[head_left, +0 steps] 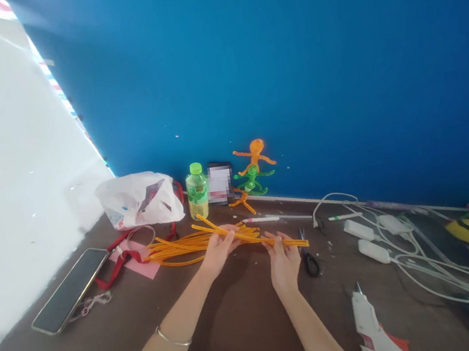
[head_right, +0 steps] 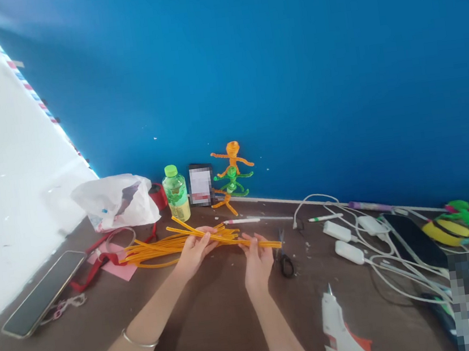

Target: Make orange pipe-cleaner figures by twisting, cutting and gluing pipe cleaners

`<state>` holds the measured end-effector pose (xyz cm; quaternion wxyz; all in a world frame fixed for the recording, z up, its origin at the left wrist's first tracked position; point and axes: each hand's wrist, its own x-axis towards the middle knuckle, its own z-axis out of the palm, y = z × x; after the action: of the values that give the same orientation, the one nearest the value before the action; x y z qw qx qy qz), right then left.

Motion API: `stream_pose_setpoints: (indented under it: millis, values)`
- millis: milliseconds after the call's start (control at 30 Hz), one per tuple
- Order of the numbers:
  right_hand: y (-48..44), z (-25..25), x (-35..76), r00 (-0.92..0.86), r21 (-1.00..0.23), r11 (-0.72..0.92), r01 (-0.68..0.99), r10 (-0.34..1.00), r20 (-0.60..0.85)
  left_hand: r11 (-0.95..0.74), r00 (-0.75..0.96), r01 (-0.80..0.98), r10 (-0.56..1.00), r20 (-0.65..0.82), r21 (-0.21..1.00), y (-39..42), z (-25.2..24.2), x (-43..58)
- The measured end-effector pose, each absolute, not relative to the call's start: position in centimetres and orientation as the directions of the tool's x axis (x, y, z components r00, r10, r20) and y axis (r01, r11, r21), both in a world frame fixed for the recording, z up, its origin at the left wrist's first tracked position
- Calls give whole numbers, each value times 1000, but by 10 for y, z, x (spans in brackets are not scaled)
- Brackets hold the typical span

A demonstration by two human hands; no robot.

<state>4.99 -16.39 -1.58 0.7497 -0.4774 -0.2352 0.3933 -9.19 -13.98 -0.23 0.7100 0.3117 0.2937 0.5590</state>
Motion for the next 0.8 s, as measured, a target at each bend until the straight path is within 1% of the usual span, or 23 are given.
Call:
stream_pose_setpoints:
  millis: [100, 200, 300, 467, 533, 600, 700, 800]
  values:
    - [-164, -15, 46, 551, -882, 229, -413, 833, -42, 195, 200, -592, 975, -92, 782, -142, -6, -91]
    - [-166, -16, 39, 470, -879, 203, -432, 882, -27, 171, 185, -575, 980, -77, 800, -144, -6, -90]
    - [-168, -18, 32, 388, -898, 166, -408, 922, -5, 158, 160, -579, 984, -79, 800, -146, -3, -91]
    - [-171, -15, 27, 330, -929, 138, -343, 944, 18, 143, 121, -563, 989, -90, 814, -150, -1, -95]
    - [-173, -12, 26, 309, -944, 132, -302, 950, 34, 136, 114, -546, 990, -88, 826, -151, -1, -94]
    - [-174, -9, 25, 331, -960, 157, -233, 941, 74, 109, 89, -535, 993, -72, 838, -150, -2, -93]
    - [-177, -7, 25, 404, -969, 228, -100, 899, 170, 87, 72, -515, 996, -58, 853, -151, -2, -90]
    - [-178, -9, 28, 376, -961, 273, 38, 887, 267, 117, 109, -484, 991, -73, 867, -151, -2, -90]
